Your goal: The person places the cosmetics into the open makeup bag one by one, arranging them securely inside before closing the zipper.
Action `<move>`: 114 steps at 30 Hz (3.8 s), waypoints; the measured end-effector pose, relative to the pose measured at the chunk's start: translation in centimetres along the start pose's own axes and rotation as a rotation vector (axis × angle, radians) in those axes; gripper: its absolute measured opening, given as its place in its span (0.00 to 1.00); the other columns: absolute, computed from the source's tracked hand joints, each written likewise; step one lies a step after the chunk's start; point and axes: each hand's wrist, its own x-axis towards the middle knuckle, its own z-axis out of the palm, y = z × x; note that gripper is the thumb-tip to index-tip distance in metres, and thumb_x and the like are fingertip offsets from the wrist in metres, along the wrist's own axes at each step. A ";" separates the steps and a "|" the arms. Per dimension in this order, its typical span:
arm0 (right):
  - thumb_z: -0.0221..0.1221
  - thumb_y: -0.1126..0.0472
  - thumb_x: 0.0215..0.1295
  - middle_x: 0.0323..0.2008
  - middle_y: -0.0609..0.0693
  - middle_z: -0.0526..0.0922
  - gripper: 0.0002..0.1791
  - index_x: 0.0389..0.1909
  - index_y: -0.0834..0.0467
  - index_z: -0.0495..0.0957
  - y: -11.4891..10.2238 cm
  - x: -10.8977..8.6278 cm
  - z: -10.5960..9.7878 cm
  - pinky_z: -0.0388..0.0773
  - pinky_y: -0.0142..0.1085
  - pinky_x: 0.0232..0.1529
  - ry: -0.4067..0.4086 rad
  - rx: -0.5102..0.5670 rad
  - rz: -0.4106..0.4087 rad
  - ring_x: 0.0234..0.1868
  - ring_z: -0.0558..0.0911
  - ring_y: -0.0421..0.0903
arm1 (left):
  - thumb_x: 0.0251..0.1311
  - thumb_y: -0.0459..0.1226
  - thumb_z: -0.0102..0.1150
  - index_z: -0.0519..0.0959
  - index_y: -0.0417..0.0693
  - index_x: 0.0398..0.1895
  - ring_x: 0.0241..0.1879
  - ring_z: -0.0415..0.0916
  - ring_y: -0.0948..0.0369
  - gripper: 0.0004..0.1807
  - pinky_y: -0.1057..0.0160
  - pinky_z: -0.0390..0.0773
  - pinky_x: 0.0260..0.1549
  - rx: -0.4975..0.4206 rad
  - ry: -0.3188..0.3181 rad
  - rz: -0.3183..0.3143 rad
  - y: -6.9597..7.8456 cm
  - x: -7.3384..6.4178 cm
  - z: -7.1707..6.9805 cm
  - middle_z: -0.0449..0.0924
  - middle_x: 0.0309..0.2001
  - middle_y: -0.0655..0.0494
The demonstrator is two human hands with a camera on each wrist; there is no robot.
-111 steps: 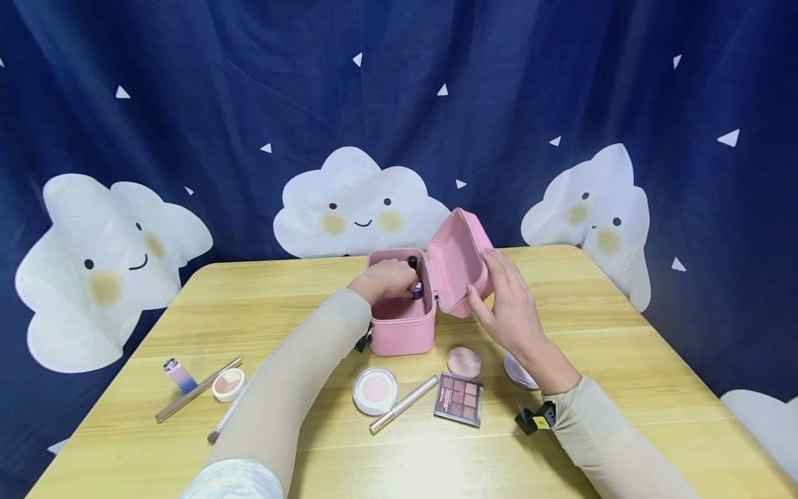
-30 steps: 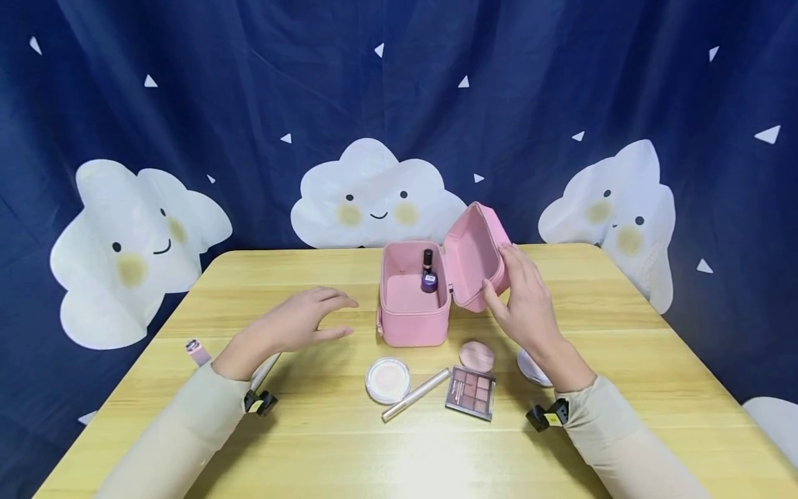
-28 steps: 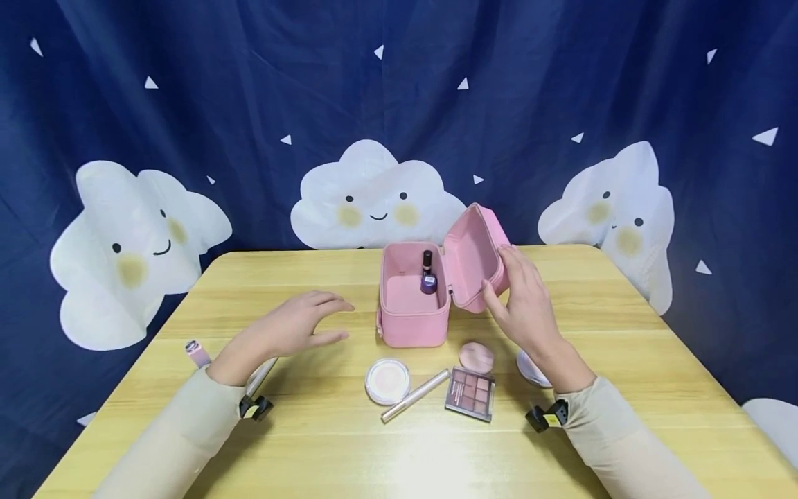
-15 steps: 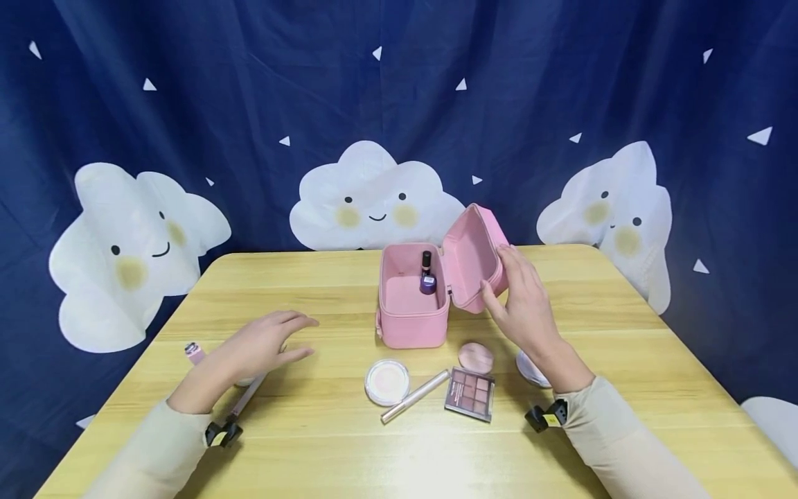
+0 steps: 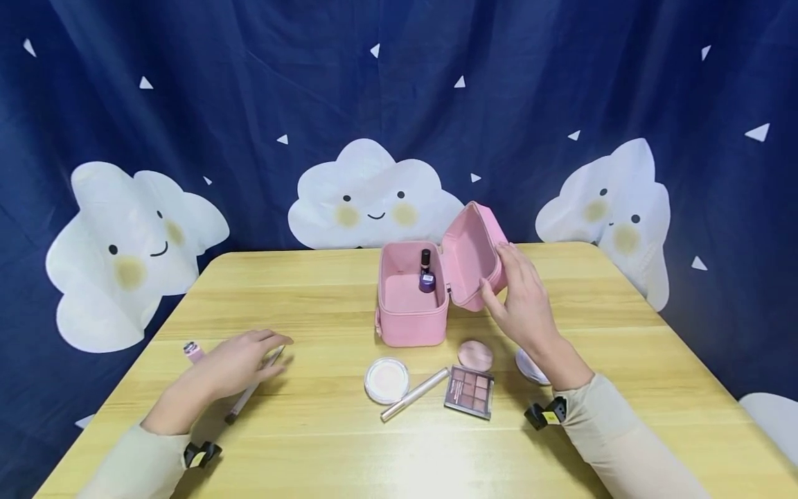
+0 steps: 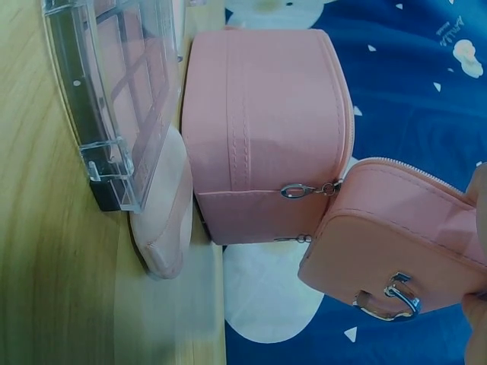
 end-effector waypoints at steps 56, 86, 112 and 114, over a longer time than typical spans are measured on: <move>0.59 0.57 0.59 0.62 0.64 0.72 0.33 0.64 0.67 0.68 0.0 0.1 -0.1 0.65 0.52 0.66 -0.017 -0.005 0.014 0.64 0.70 0.61 | 0.58 0.37 0.65 0.80 0.40 0.51 0.42 0.80 0.45 0.18 0.44 0.79 0.42 -0.019 -0.032 -0.153 -1.4 -2.0 0.8 0.80 0.45 0.44; 0.59 0.57 0.59 0.62 0.64 0.72 0.33 0.65 0.66 0.67 0.1 0.1 -0.1 0.66 0.54 0.64 -0.012 -0.007 0.017 0.64 0.70 0.62 | 0.56 0.38 0.67 0.78 0.40 0.52 0.30 0.72 0.63 0.21 0.49 0.79 0.35 -0.057 0.003 -0.157 -1.4 -1.7 -0.1 0.77 0.36 0.56; 0.59 0.57 0.59 0.62 0.64 0.71 0.33 0.65 0.66 0.67 0.2 0.1 0.0 0.65 0.53 0.65 -0.008 -0.003 0.012 0.64 0.69 0.61 | 0.60 0.39 0.63 0.79 0.44 0.55 0.51 0.74 0.46 0.20 0.44 0.74 0.52 -0.045 0.109 0.033 1.0 2.2 -1.8 0.77 0.50 0.47; 0.59 0.57 0.59 0.62 0.64 0.72 0.33 0.65 0.66 0.67 0.2 0.1 0.0 0.65 0.53 0.65 -0.009 -0.003 0.013 0.64 0.69 0.61 | 0.60 0.40 0.63 0.80 0.44 0.55 0.51 0.74 0.48 0.20 0.46 0.74 0.52 -0.043 0.115 0.056 1.3 2.7 -1.9 0.77 0.50 0.48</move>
